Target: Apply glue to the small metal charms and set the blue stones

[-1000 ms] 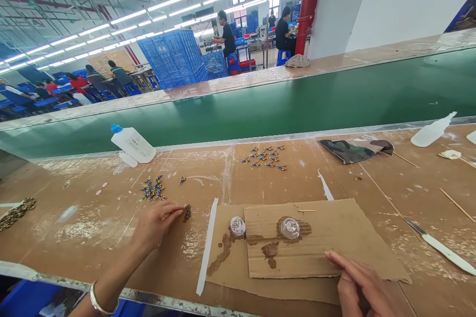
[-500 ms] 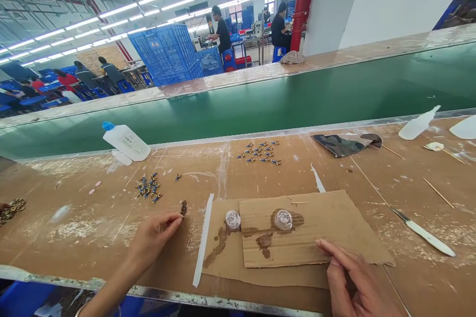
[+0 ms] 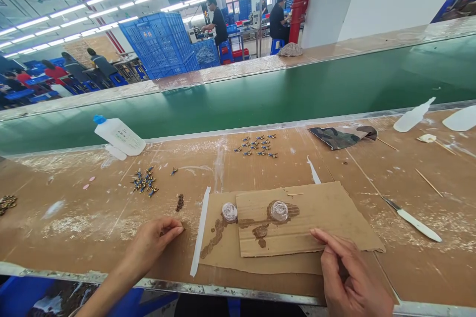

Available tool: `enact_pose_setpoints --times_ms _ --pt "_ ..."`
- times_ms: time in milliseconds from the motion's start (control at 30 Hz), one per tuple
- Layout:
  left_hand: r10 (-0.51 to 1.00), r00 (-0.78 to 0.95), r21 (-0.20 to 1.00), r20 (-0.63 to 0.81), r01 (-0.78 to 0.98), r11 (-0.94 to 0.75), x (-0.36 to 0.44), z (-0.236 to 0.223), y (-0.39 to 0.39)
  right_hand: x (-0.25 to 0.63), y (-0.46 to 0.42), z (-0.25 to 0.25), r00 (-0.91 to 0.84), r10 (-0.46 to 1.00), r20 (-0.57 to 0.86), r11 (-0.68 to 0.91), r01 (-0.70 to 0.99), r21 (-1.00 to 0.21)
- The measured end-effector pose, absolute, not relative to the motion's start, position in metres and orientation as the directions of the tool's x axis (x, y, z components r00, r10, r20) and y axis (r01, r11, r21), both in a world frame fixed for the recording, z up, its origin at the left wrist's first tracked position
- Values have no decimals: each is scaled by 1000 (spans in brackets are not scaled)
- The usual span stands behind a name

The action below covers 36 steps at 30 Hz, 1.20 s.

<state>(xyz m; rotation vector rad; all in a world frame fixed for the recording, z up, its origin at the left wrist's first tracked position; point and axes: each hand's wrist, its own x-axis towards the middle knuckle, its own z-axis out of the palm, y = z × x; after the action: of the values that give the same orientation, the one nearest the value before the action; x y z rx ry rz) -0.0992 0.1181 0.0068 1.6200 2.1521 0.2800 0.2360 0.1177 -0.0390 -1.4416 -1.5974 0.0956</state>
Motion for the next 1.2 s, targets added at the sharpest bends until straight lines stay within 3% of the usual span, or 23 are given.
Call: enact_pose_setpoints --times_ms 400,633,900,1200 --pt "983 -163 581 86 810 84 -110 -13 92 231 115 -37 222 838 498 186 742 -644" --pt "985 -128 577 112 816 40 -111 -19 90 227 115 -34 246 853 460 167 708 -687" --pt "983 -177 604 51 790 111 -114 -18 90 230 116 -36 211 842 496 202 729 -653" --pt "934 -227 411 276 906 99 -119 -20 116 240 117 -51 167 837 521 258 720 -644"
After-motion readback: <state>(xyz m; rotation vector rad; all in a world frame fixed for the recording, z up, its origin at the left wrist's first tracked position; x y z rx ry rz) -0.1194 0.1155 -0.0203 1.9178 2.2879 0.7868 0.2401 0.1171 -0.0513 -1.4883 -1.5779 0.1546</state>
